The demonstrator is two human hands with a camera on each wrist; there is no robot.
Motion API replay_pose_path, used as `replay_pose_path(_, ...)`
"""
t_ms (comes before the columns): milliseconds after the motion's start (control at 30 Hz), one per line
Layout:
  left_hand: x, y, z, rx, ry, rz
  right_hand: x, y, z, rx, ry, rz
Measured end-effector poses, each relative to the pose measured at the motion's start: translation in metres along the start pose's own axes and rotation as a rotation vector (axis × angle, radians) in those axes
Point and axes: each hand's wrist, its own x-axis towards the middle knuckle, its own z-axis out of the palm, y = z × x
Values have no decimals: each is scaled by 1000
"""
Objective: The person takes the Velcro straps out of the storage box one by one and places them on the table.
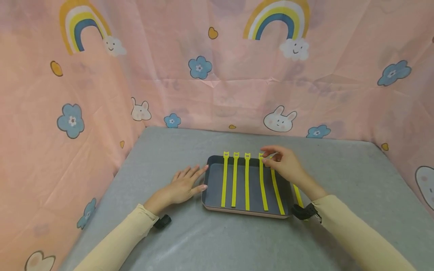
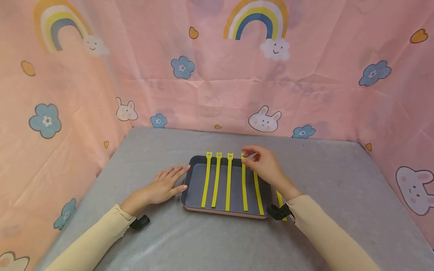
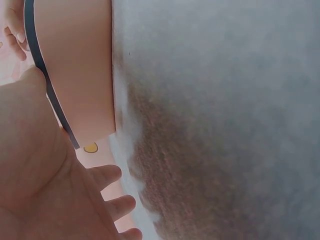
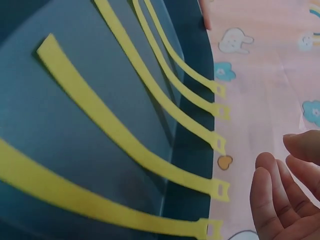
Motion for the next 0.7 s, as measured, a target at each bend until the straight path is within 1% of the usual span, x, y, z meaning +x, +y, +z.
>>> replay_pose_path(100,0,0,1,12,2,-3,3,-4,5,15,-13,2)
replay_pose_path(333,1,0,1,3,5,-3,12,-16,19,38,-37,3)
replay_pose_path(500,1,0,2,4,6,-3,17,-22,30,33,-46,1)
replay_pose_path(700,1,1,1,6,2,-4,20,-25,38,44,-72,-25)
